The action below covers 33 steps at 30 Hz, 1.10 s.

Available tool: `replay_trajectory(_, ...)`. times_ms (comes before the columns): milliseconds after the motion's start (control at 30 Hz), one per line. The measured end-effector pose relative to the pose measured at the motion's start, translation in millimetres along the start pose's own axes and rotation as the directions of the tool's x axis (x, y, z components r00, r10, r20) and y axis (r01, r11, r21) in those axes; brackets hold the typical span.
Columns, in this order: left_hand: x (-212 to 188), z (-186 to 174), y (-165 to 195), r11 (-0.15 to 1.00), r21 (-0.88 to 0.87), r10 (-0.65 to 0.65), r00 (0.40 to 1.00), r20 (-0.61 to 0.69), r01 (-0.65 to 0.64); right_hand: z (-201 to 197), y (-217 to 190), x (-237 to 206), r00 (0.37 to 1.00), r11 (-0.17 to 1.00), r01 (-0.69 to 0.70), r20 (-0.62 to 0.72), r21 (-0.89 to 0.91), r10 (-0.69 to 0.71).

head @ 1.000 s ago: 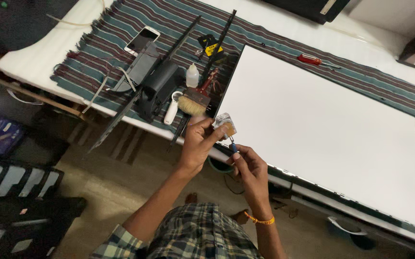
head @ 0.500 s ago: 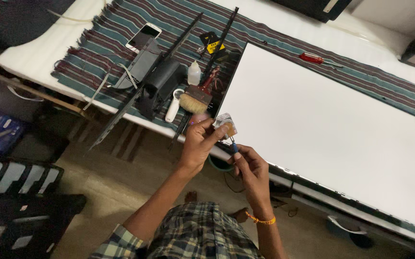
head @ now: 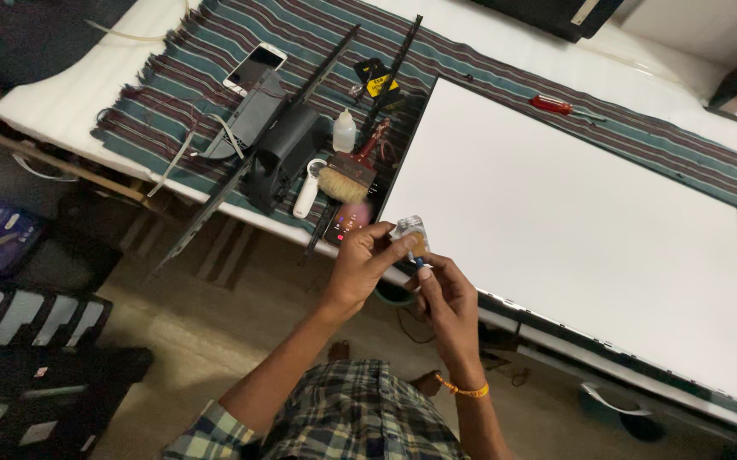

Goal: The person retrieves a small component from a drawer, walks to a workbench, and uses a screwdriver to manipulate the component. They then retrieve a roll of black tape, apply it to the edge of a white panel, and use the screwdriver to press the tape into place.

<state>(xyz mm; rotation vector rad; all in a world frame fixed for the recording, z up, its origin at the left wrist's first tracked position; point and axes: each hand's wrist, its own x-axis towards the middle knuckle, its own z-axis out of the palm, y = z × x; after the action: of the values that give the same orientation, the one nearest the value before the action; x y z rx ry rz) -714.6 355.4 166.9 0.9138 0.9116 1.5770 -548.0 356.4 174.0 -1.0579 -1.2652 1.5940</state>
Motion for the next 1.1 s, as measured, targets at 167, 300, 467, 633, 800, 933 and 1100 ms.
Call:
replay_trajectory(167,2,5,1,0.997,0.071,0.012,0.999,0.033,-0.015,5,-5,0,0.997,0.998,0.052,-0.054,-0.039,-0.054)
replay_trajectory(300,3,9,2,0.979,0.158,0.131,0.991,0.016,-0.132,7,-6,0,0.993,0.996,0.083,-0.082,-0.038,-0.086)
replay_trajectory(467,4,10,1,0.997,0.078,-0.001,1.000,0.031,-0.002,2,-2,1,0.997,0.996,0.049,-0.066,0.072,-0.045)
replay_trajectory(633,8,9,4,0.999,-0.005,-0.035,0.999,0.027,0.035,0,2,7,0.996,0.990,-0.049,-0.066,0.131,0.058)
replay_trajectory(800,15,8,5,0.999,-0.022,-0.033,0.999,-0.028,0.033,-4,18,21,0.995,0.989,-0.092,-0.026,0.118,0.096)
replay_trajectory(933,18,0,4,0.999,-0.039,0.014,0.986,-0.167,-0.021,-9,39,30,0.988,0.977,-0.155,0.000,0.146,0.157)
replay_trajectory(1100,30,-23,8,0.993,-0.108,0.025,0.966,-0.259,-0.055,-6,43,48,0.992,0.980,-0.126,-0.007,0.151,0.128)
